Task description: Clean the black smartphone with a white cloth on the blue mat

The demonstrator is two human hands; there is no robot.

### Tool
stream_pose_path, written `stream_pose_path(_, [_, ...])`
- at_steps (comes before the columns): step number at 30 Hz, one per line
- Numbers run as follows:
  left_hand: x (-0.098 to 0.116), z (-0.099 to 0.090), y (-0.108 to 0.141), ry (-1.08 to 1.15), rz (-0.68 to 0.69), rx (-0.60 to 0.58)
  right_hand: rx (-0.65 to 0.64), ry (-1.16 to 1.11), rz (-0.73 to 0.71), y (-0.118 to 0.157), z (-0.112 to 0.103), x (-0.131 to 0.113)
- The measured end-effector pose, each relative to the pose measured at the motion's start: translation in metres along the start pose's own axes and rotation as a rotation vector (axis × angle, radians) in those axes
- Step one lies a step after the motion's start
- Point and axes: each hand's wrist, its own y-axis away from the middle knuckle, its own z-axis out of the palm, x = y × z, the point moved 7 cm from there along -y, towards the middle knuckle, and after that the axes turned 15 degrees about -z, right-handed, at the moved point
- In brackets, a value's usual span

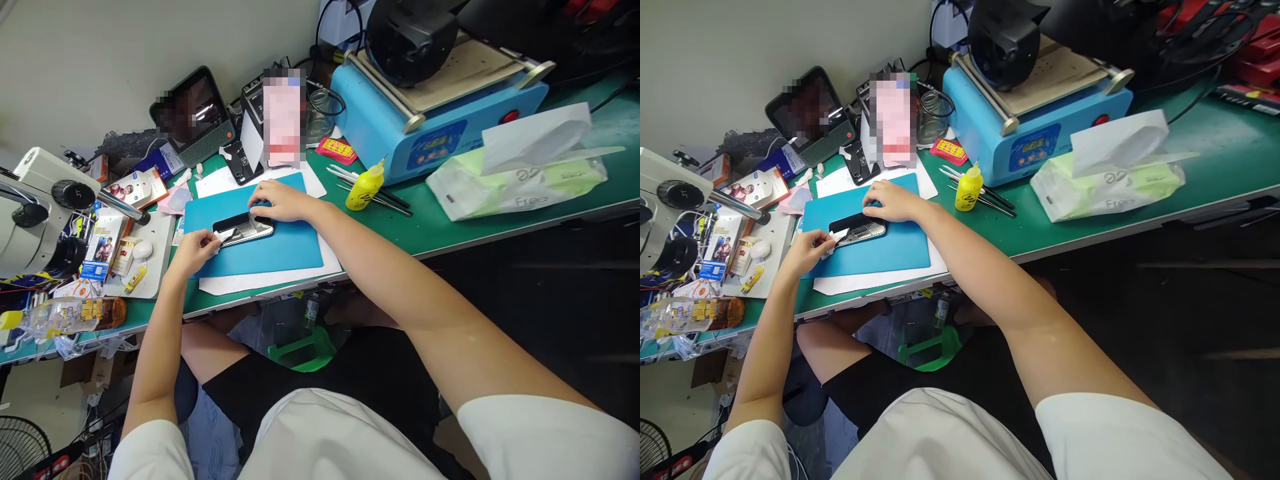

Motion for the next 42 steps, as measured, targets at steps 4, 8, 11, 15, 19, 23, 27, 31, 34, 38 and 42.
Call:
stream_pose_path(4, [-0.002,-0.003,0.005,0.004,-0.010,-0.003,-0.002,-0.005,-0.002,-0.001,0.001,0.001])
stream_pose_path(8, [-0.010,-0.005,0.003,0.102,-0.082,-0.011,-0.014,-0.003,-0.023,-0.001,0.001,0.001])
stream_pose_path(11, [-0.011,-0.008,0.001,0.144,-0.086,0.025,-0.049,-0.002,-0.026,0.000,0.003,0.002])
stream_pose_path(15, [-0.006,-0.013,-0.001,0.076,-0.062,0.091,-0.077,-0.003,-0.012,0.001,0.003,0.001])
stream_pose_path(19, [-0.004,-0.004,-0.007,-0.025,-0.067,0.013,-0.072,0.012,-0.022,0.000,0.002,-0.002])
stream_pose_path(23, [0.008,0.005,-0.005,-0.159,0.111,0.167,-0.030,0.016,-0.024,-0.003,0.002,0.001])
stream_pose_path(27, [0.025,0.026,0.002,-0.201,0.354,0.325,0.019,-0.001,-0.032,-0.005,0.003,0.008])
stream_pose_path(31, [0.040,0.049,0.002,-0.224,0.505,0.278,0.050,-0.009,-0.052,-0.006,0.002,0.010])
stream_pose_path(34, [0.050,0.056,0.001,-0.293,0.551,0.186,0.045,-0.004,-0.052,-0.007,0.002,0.008])
stream_pose_path(38, [0.064,0.063,0.001,-0.411,0.546,0.058,0.045,-0.002,-0.043,-0.008,0.001,0.006])
stream_pose_path(42, [0.071,0.067,0.004,-0.438,0.537,-0.008,0.060,-0.008,-0.045,-0.007,0.001,0.007])
